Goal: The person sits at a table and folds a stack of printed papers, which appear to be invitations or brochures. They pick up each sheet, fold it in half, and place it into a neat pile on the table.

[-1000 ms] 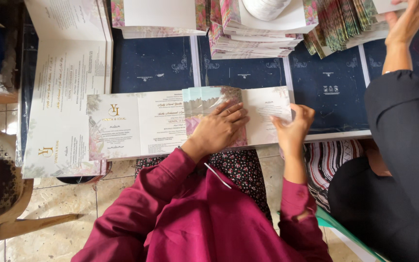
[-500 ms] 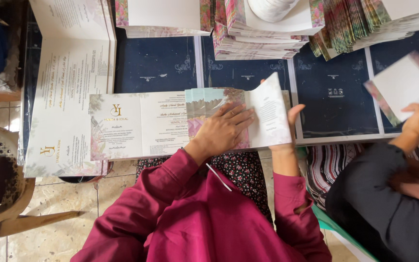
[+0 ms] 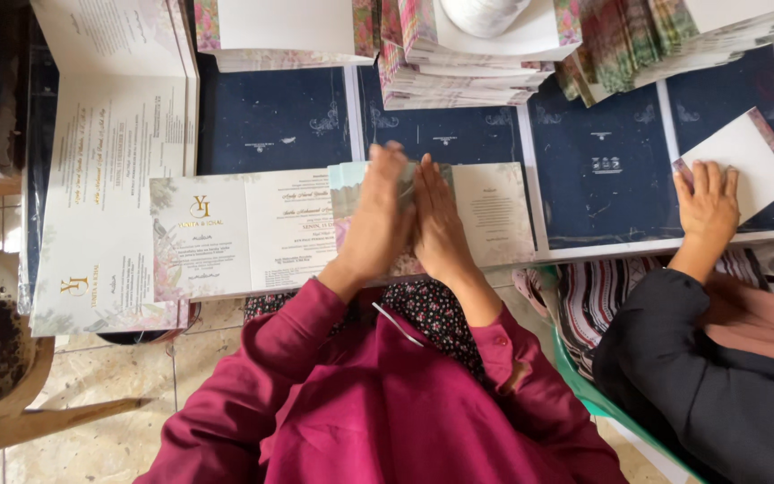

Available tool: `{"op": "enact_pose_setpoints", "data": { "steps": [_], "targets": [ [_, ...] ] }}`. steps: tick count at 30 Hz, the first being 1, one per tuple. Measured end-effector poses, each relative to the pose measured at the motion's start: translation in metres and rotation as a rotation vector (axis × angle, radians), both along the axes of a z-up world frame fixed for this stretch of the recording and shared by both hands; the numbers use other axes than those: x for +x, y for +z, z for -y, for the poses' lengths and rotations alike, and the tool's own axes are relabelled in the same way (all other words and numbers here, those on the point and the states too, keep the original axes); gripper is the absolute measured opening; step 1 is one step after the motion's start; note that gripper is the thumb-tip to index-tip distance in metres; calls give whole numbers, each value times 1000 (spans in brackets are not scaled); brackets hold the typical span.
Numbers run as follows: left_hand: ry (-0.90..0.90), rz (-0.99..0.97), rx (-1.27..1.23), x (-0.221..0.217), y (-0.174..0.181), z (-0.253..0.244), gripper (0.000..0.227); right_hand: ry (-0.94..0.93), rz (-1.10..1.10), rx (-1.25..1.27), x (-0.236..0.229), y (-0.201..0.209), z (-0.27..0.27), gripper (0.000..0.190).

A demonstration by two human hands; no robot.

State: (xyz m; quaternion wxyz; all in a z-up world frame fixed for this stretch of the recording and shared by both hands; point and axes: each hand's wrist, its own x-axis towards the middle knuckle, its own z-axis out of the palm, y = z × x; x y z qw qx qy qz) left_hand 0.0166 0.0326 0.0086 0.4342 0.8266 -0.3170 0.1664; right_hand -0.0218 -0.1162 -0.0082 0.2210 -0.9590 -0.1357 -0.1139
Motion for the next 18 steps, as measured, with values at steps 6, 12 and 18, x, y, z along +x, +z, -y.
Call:
{"op": "enact_pose_setpoints", "data": {
  "steps": [6,12,18],
  "targets": [
    [-126,304,481,-19,15,11,38,-258,194,330,-12,4,85,35],
    [-147,312,398,-17,5,39,28,-621,260,89,-19,-31,127,79],
    [-139,293,497,-4,1,5,25,-644,262,74,-23,-45,131,75]
  ]
}}
